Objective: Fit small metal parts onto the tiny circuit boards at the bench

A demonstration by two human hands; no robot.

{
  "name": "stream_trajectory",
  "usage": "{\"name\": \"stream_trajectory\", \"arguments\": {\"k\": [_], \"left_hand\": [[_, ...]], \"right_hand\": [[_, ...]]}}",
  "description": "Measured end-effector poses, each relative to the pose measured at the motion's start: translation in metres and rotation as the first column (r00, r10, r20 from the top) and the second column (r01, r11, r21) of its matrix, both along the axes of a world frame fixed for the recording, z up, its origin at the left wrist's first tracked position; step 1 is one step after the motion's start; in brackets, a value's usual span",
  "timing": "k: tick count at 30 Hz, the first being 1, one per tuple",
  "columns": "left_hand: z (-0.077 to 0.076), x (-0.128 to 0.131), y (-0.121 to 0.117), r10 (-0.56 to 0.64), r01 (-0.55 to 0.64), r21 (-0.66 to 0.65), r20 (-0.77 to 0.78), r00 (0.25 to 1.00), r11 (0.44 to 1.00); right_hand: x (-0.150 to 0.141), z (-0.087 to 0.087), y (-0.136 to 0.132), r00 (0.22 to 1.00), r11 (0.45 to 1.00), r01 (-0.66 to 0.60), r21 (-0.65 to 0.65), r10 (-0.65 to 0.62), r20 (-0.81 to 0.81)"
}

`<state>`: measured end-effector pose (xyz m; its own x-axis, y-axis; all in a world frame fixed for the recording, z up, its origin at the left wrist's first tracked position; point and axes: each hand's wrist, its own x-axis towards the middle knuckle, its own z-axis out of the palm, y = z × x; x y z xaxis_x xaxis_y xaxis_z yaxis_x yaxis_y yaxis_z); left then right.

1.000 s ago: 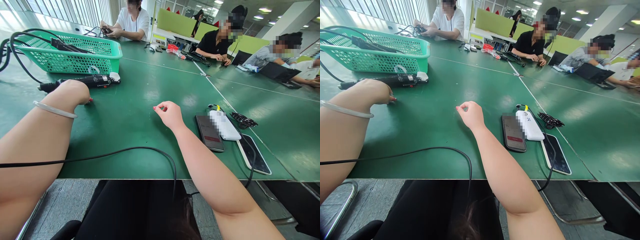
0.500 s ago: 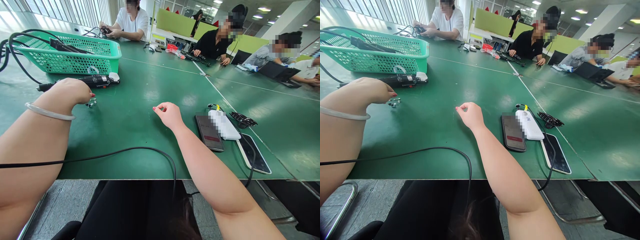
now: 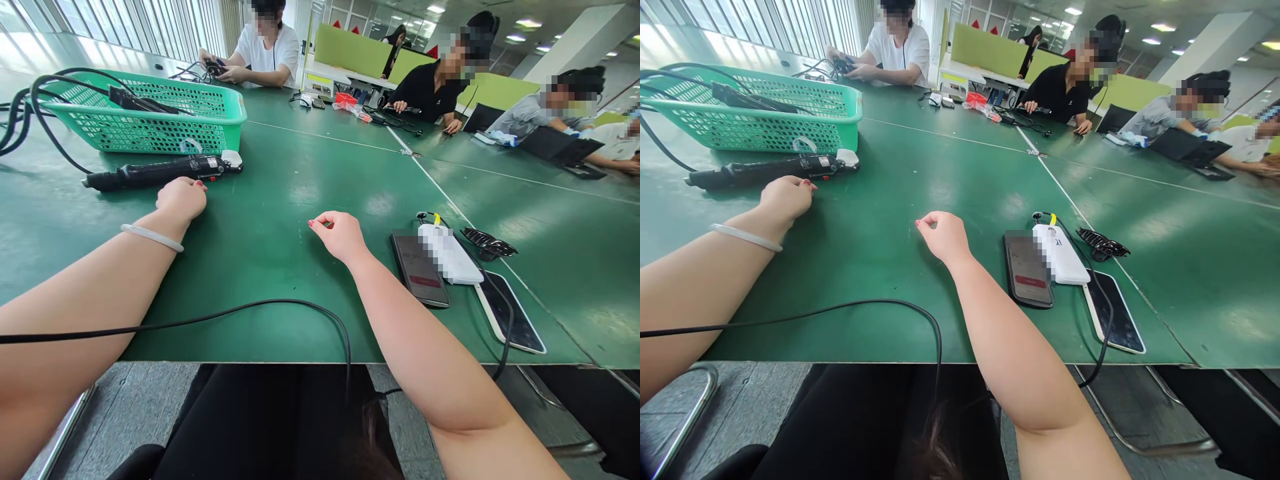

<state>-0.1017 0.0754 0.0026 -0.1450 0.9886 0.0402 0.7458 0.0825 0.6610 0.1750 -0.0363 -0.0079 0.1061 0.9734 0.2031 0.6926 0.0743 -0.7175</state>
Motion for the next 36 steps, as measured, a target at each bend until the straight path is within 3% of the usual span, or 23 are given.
{"name": "stream_trajectory", "arguments": {"k": [2,4,6,8,10,11,13,15,17,18,21,23,26,29,33,36], "left_hand": [[-0.007,0.017,-0.004,0.016,-0.018,0.048,0.032,0.999,0.999],[-0.01,0.039,-0.014,-0.077,0.067,0.086,0.118,0.99,0.994],[-0.01,0.062,-0.028,-0.298,0.268,0.129,0.393,0.87,0.955],[-0.008,0.078,-0.041,-0.393,0.399,0.133,0.607,0.691,0.907],[-0.008,0.084,-0.047,-0.419,0.431,0.185,0.725,0.546,0.883],[-0.009,0.084,-0.047,-0.426,0.416,0.22,0.747,0.51,0.883],[-0.012,0.081,-0.042,-0.432,0.364,0.265,0.727,0.534,0.893],[-0.014,0.08,-0.039,-0.428,0.358,0.243,0.629,0.649,0.901],[-0.013,0.083,-0.042,-0.471,0.445,0.176,0.481,0.74,0.878],[-0.01,0.085,-0.046,-0.522,0.515,0.14,0.42,0.742,0.845],[-0.002,0.095,-0.063,-0.668,0.707,0.073,0.409,0.622,0.703],[0.0,0.097,-0.072,-0.688,0.752,0.107,0.501,0.525,0.651],[-0.003,0.097,-0.074,-0.614,0.692,0.168,0.635,0.469,0.702],[-0.007,0.095,-0.071,-0.549,0.65,0.12,0.661,0.511,0.75],[-0.007,0.097,-0.074,-0.536,0.696,0.074,0.698,0.475,0.714],[-0.004,0.099,-0.08,-0.501,0.718,0.072,0.765,0.406,0.692]], "right_hand": [[-0.001,0.0,0.0,1.0,1.0,-0.01,-0.013,0.01,-0.003],[-0.001,0.0,0.001,1.0,1.0,-0.023,-0.015,0.023,-0.007],[-0.002,0.0,0.002,1.0,1.0,-0.025,-0.003,0.025,-0.001],[-0.001,0.0,0.003,1.0,1.0,-0.016,0.005,0.016,0.015],[0.0,-0.001,0.004,1.0,1.0,-0.001,-0.003,0.001,0.028],[0.0,-0.001,0.004,0.999,1.0,0.004,-0.01,-0.004,0.033],[0.0,-0.001,0.005,0.999,0.999,0.015,-0.03,-0.014,0.038],[-0.001,-0.001,0.005,0.999,0.999,0.03,-0.039,-0.028,0.044],[-0.003,-0.002,0.006,0.998,0.999,0.044,-0.018,-0.043,0.056],[-0.004,-0.002,0.007,0.997,0.999,0.043,-0.002,-0.043,0.062],[-0.006,-0.003,0.008,0.997,1.0,0.011,0.008,-0.012,0.08],[-0.005,-0.004,0.008,0.996,1.0,0.021,-0.012,-0.019,0.088],[-0.002,-0.004,0.008,0.99,0.994,0.093,-0.051,-0.087,0.107],[-0.003,-0.003,0.008,0.99,0.992,0.094,-0.089,-0.084,0.113],[-0.008,-0.005,0.007,0.994,0.985,-0.095,-0.144,0.087,-0.06],[-0.006,-0.005,0.007,0.99,0.983,-0.11,-0.144,0.096,-0.099]]}}
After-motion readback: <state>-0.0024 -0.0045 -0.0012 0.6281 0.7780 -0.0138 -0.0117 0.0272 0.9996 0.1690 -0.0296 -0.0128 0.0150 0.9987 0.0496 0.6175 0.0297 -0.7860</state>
